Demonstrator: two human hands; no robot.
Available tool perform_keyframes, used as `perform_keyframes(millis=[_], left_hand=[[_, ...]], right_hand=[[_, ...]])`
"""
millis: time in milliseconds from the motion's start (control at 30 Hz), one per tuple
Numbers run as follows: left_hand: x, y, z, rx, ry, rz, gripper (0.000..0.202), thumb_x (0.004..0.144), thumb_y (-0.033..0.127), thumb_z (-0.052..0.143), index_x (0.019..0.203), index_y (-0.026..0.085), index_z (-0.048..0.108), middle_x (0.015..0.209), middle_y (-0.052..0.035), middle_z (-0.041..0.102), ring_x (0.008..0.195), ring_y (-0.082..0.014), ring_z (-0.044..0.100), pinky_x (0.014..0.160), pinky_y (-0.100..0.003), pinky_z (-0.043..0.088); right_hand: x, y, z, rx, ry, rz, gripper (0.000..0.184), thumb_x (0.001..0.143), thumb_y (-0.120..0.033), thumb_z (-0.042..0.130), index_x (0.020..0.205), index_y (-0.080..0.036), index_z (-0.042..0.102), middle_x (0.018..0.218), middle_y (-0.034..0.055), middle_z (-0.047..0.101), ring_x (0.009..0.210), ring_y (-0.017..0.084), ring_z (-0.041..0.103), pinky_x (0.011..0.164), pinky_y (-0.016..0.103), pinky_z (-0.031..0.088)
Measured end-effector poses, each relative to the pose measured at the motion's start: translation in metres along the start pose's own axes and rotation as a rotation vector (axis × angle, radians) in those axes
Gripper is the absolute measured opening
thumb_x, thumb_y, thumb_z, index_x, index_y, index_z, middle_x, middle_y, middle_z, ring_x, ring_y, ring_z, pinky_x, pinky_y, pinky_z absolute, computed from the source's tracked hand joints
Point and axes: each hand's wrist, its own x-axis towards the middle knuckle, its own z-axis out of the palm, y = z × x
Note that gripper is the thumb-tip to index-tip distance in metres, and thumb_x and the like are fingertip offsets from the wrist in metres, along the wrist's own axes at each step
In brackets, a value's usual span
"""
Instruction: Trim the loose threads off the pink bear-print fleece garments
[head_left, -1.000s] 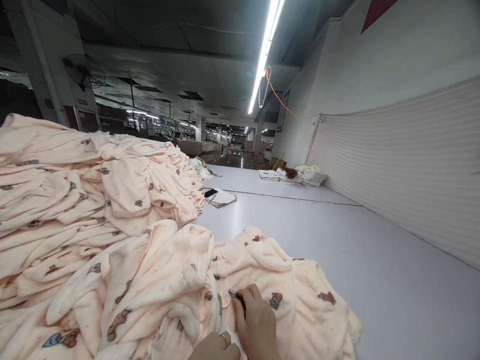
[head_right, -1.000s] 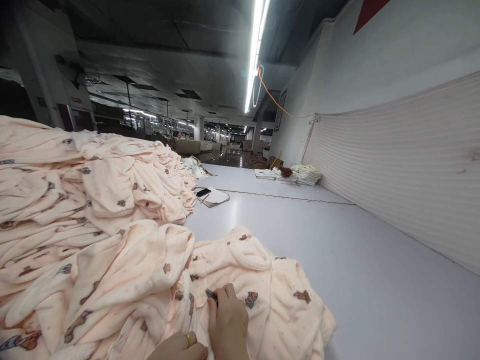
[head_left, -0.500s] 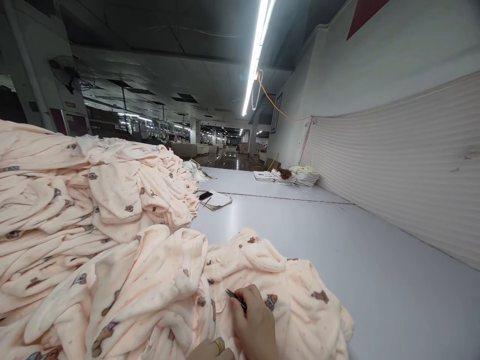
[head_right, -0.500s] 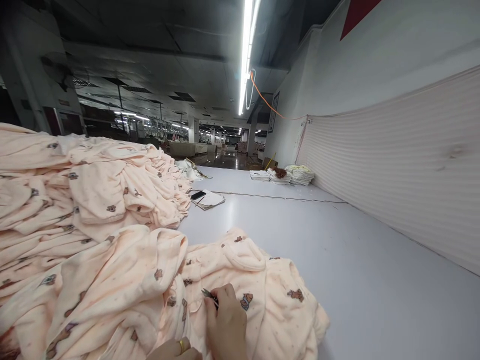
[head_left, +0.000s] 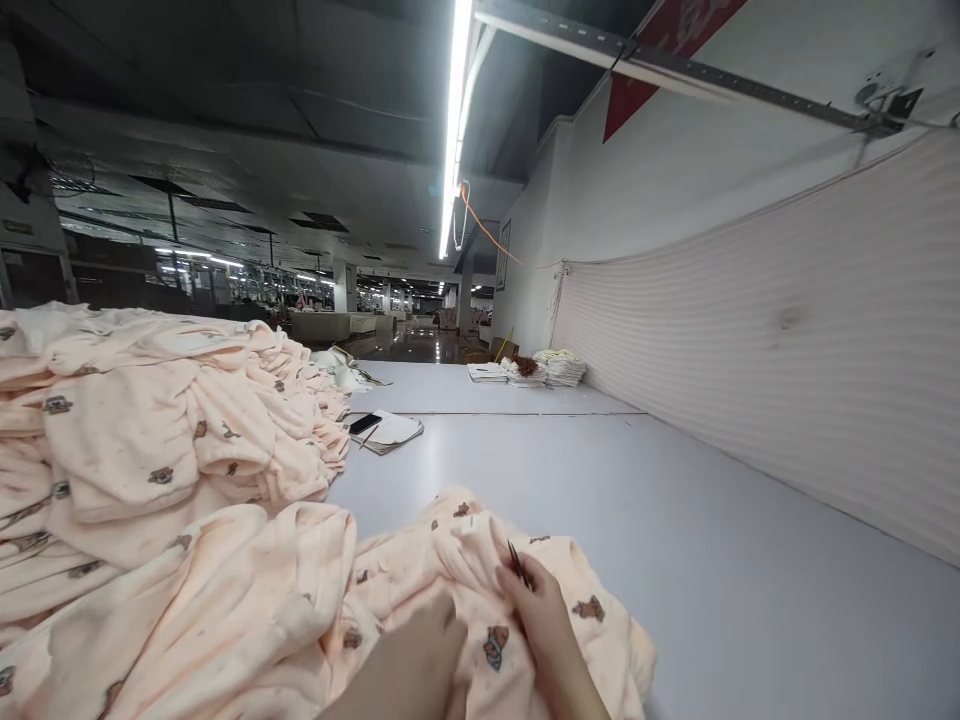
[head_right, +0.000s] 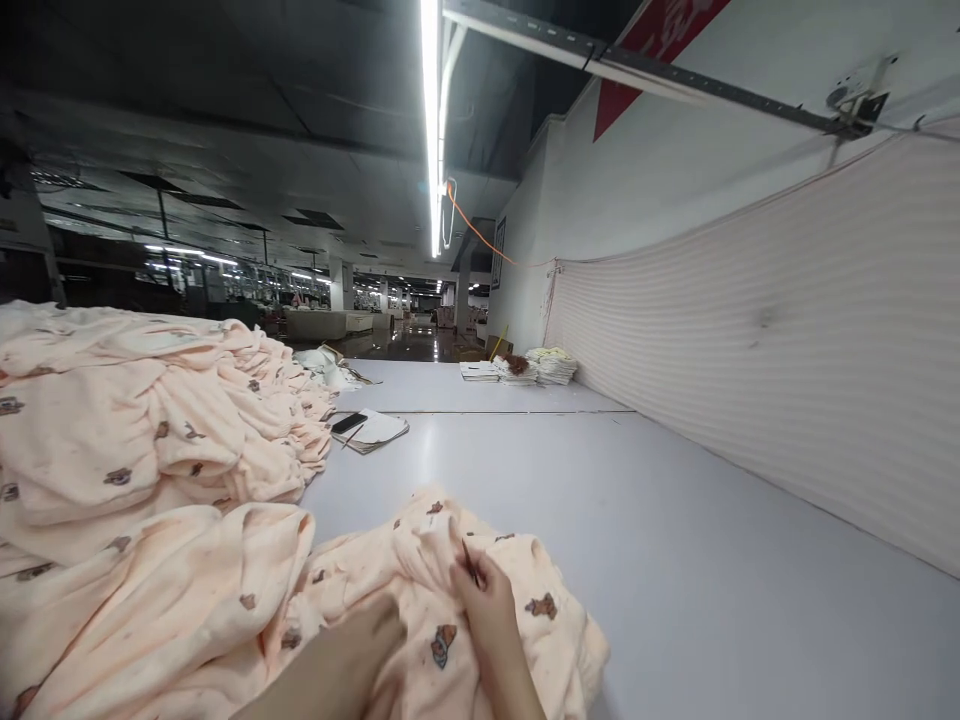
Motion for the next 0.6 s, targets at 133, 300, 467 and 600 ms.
perform_keyframes(millis=[133,300,467,600], left_hand=[[0.033,0.003,-0.007,-0.347,0.011,-0.285,0.044,0.086,0.035,0.047,0.126,0.018,0.043,0.116,-0.0099,0.060,0.105,-0.0242,0.057,0.086,-0.036,0.046],[0.014,0.015,0.023,-0.128,-0.111,-0.104,0.013,0.079,0.016,0.047,0.087,0.019,0.057,0.091,-0.0058,0.063,0.085,-0.0214,0.058,0.077,-0.034,0.043],[-0.003,0.015,0.035,-0.016,-0.073,0.012,0.014,0.076,0.013,0.050,0.085,0.022,0.057,0.088,-0.0051,0.062,0.077,-0.0208,0.057,0.068,-0.032,0.044],[-0.002,0.011,0.031,-0.093,0.053,0.099,0.015,0.065,0.012,0.061,0.076,0.021,0.055,0.117,-0.0094,0.059,0.104,-0.0299,0.053,0.087,-0.042,0.043]], right_hand=[[-0.060,0.020,0.006,0.408,-0.191,0.114,0.040,0.063,-0.055,0.071,0.070,-0.016,0.066,0.059,0.0006,0.060,0.058,0.017,0.056,0.057,0.026,0.043],[-0.060,0.013,-0.019,0.240,0.128,0.115,0.037,0.074,-0.055,0.063,0.061,-0.021,0.055,0.058,-0.0027,0.052,0.060,0.016,0.049,0.058,0.025,0.039],[-0.031,0.001,-0.030,0.263,0.156,0.115,0.025,0.066,-0.033,0.074,0.064,-0.021,0.053,0.063,-0.0051,0.051,0.066,0.015,0.048,0.062,0.023,0.037],[-0.038,-0.004,-0.021,0.469,0.057,0.196,0.023,0.073,-0.037,0.066,0.074,-0.020,0.050,0.061,-0.0062,0.047,0.056,0.012,0.047,0.052,0.021,0.038]])
